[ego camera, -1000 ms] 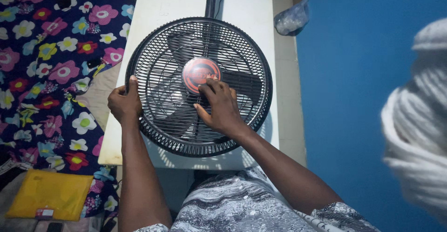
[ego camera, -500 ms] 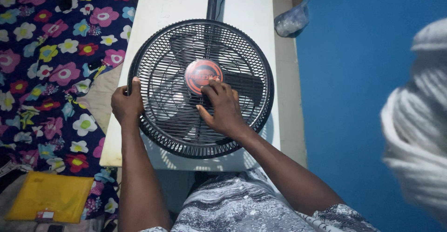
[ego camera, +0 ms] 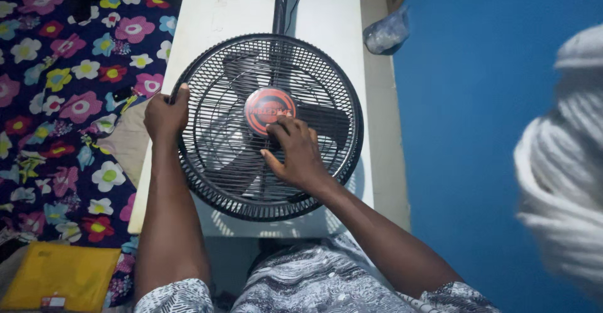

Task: The person assembles an electric fan by attaching the fan blades to the motor hub, then placing and securing the front grille over the blades. They use a screwdriver to tighten screws on the grille to complete the assembly.

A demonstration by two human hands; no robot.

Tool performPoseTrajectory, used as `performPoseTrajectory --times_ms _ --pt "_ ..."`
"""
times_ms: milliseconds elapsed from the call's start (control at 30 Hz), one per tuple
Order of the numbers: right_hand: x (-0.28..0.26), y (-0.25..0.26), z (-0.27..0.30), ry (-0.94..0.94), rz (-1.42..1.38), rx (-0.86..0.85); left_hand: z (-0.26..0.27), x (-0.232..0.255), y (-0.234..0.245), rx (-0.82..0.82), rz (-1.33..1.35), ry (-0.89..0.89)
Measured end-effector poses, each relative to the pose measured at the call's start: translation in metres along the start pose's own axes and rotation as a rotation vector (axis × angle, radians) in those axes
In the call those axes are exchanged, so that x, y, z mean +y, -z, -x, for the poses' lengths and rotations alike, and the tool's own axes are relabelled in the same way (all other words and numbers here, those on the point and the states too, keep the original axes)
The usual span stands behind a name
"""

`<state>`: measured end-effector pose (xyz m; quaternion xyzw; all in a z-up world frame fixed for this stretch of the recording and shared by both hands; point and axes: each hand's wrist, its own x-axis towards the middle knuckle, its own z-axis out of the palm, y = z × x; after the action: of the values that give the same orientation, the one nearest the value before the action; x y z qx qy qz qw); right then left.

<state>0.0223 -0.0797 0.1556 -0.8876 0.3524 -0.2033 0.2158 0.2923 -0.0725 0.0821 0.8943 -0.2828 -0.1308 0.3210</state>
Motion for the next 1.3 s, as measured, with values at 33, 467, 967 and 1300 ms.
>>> performPoseTrajectory --times_ms 33,467,967,1300 --pt "0.0 0.001 0.0 -0.002 -0.003 -0.003 0.0 0.0 0.0 0.001 -0.004 0.01" --pt "-0.003 0.004 -0.003 -0.038 -0.014 -0.021 -0.025 0.02 -0.007 -0.104 -0.071 -0.138" --pt "-0.013 -0.018 -0.007 -0.212 0.143 -0.023 -0.091 0.056 -0.043 -0.464 0.028 -0.435" --pt "-0.013 -0.019 -0.008 -0.238 0.149 -0.022 -0.087 0.061 -0.034 -0.501 0.09 -0.292"
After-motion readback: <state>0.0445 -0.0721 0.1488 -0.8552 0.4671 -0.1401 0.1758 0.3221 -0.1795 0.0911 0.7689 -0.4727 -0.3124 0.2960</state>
